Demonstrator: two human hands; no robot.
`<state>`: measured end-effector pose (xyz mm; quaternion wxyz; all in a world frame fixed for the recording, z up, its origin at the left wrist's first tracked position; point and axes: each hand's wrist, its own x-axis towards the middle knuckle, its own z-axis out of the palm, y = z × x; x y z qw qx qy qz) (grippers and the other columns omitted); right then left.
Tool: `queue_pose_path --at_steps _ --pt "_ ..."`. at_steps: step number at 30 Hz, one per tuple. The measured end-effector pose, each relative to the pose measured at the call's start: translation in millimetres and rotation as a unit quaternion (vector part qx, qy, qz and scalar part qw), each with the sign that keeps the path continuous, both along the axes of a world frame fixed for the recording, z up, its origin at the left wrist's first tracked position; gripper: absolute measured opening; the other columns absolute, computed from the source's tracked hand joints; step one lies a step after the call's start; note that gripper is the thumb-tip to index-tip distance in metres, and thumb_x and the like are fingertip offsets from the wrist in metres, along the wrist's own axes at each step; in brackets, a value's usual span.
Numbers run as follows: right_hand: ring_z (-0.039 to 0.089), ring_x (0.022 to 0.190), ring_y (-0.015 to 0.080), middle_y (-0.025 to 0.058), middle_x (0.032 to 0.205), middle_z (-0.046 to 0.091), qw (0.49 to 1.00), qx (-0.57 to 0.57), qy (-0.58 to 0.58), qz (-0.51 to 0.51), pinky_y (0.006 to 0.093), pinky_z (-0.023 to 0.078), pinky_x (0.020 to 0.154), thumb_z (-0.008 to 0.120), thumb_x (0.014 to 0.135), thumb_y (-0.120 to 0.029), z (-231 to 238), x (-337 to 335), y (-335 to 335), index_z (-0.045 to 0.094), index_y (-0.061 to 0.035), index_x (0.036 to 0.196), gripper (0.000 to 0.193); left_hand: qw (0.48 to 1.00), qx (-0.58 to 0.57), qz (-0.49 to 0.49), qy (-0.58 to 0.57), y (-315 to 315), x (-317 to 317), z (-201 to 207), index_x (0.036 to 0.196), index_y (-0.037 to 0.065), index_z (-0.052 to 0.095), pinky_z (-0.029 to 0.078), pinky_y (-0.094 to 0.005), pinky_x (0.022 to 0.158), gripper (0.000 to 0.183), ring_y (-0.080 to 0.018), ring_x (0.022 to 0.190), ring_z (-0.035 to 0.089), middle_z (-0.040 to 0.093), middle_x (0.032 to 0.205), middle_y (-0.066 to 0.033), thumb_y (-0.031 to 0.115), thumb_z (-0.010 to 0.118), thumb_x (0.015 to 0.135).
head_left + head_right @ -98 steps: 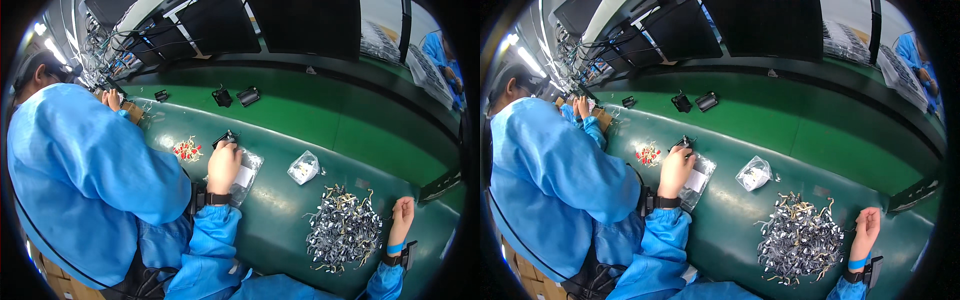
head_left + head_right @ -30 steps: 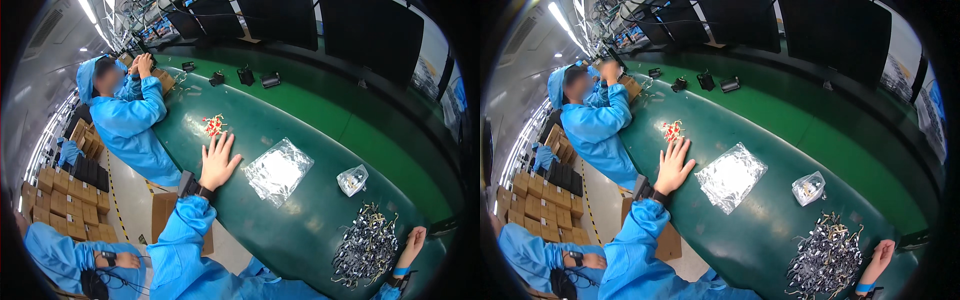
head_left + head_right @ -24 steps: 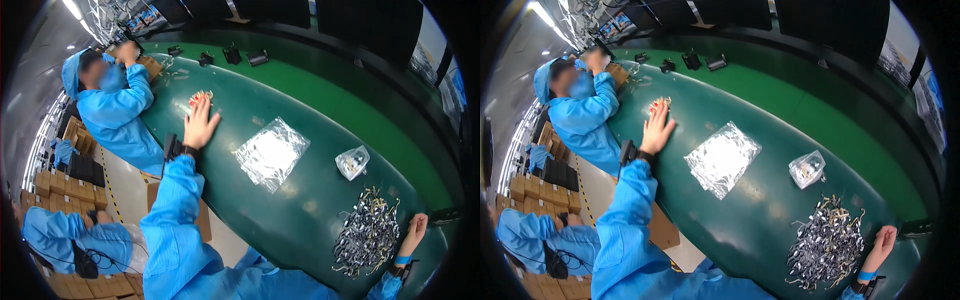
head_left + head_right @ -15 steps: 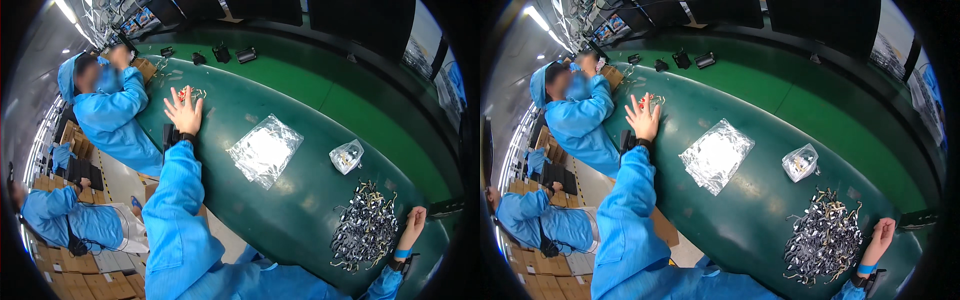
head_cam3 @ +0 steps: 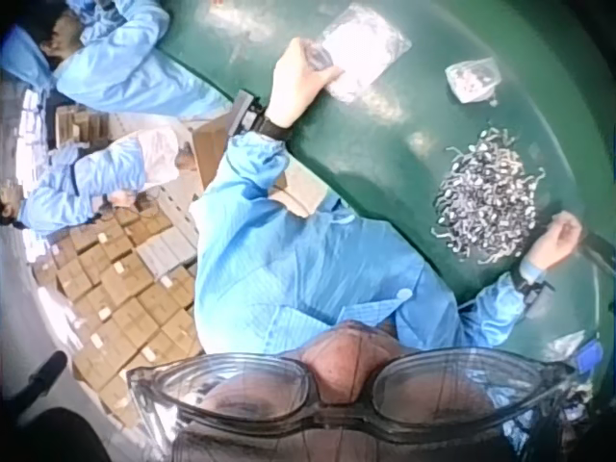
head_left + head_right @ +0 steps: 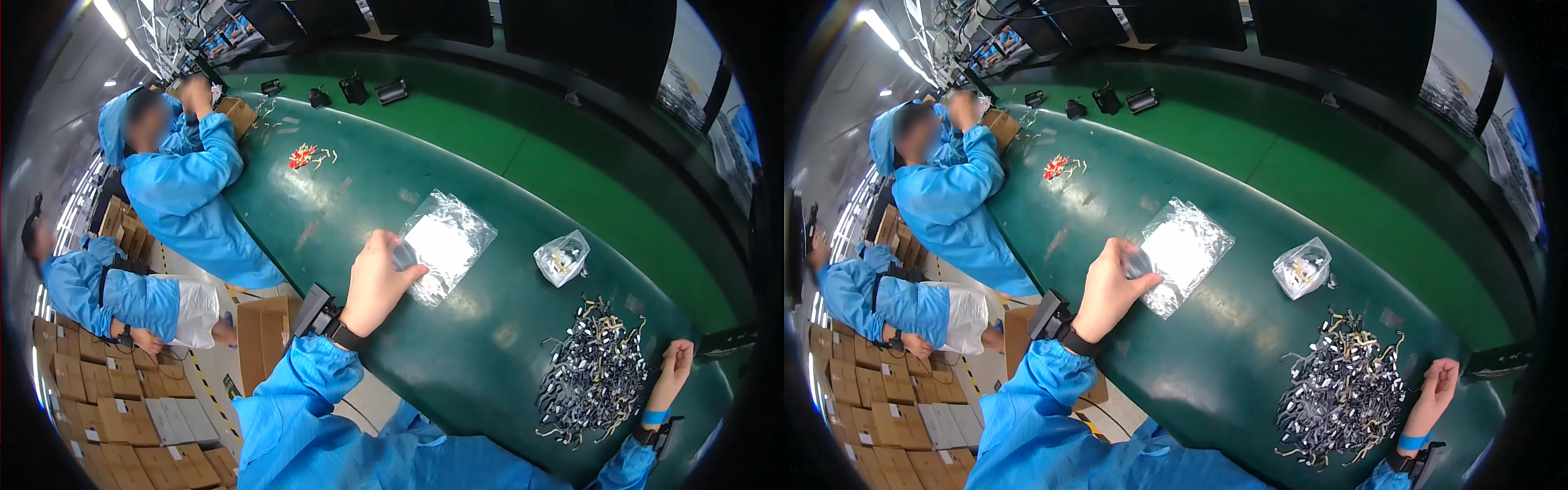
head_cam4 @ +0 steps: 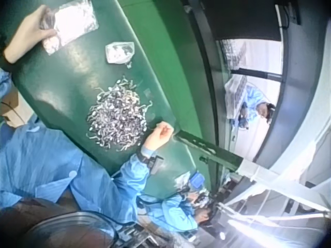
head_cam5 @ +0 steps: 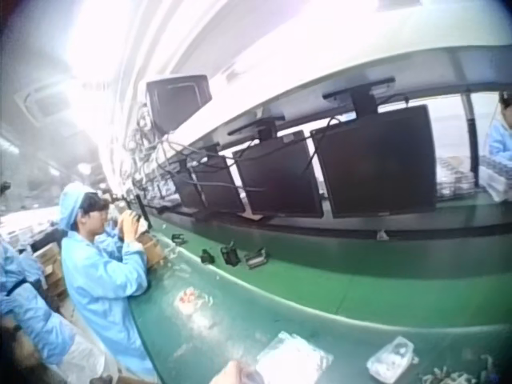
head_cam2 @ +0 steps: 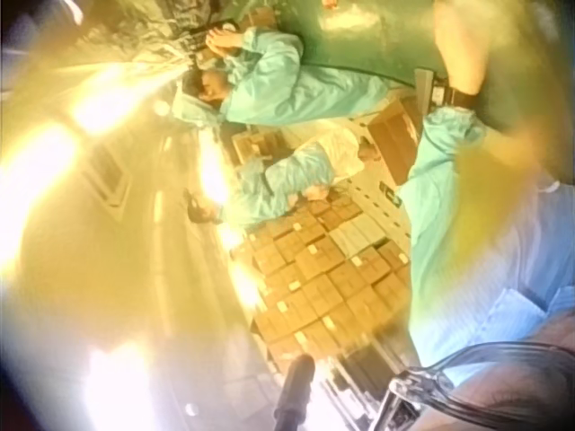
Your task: Assembling small plastic and wire electronic components at an industrial workbench.
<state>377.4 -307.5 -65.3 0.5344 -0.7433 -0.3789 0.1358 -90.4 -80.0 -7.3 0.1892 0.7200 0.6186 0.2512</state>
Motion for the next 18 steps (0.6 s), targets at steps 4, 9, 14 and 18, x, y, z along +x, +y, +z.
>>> queue_pose_path --at_steps 4,9,14,18 --pt "0.032 0.063 0.002 -0.0052 0.074 0.039 1.0 0.014 -0.026 0.005 0.0184 0.024 0.054 0.05 0.098 -0.015 4.3 -5.5 1.4 0.049 -0.0089 0.091 0.009 0.995 0.094 0.019 -0.033 -6.8 -1.3 -6.3 0.099 0.0 0.057 0.05 -0.0377 0.065 0.036 -0.0309 0.071 0.064 0.064 0.08 -0.0139 0.014 0.078 0.072" --pt "0.034 0.067 0.003 -0.0044 0.076 0.039 1.0 -0.001 -0.002 0.004 0.0187 0.026 0.057 0.05 0.097 -0.014 6.7 -3.1 -2.3 0.049 -0.008 0.09 0.009 0.973 0.11 0.066 -0.192 -20.9 -6.3 12.9 0.089 0.001 0.06 0.042 -0.0189 0.056 0.009 -0.0023 0.063 0.051 0.061 0.075 0.0022 0.003 0.068 0.085" --pt "0.035 0.07 0.0041 -0.0039 0.078 0.039 1.0 -0.004 -0.005 0.008 0.0189 0.027 0.06 0.049 0.097 -0.012 6.1 -2.2 -3.4 0.048 -0.0073 0.09 0.008 0.927 0.035 0.016 -0.373 -42.5 6.7 28.8 0.096 0.002 0.056 0.045 -0.0188 0.062 0.008 -0.0048 0.07 0.056 0.065 0.084 -0.0029 0.003 0.062 0.09" --pt "0.036 0.07 0.0042 -0.0039 0.078 0.04 1.0 -0.012 0.014 0.012 0.0187 0.027 0.06 0.049 0.097 -0.011 5.0 -0.6 -1.5 0.049 -0.0072 0.09 0.008 0.951 0.018 0.022 -0.308 -60.3 14.3 2.0 0.095 0.002 0.055 0.047 -0.0202 0.064 0.011 -0.0088 0.075 0.061 0.065 0.083 -0.0056 0.001 0.063 0.088"
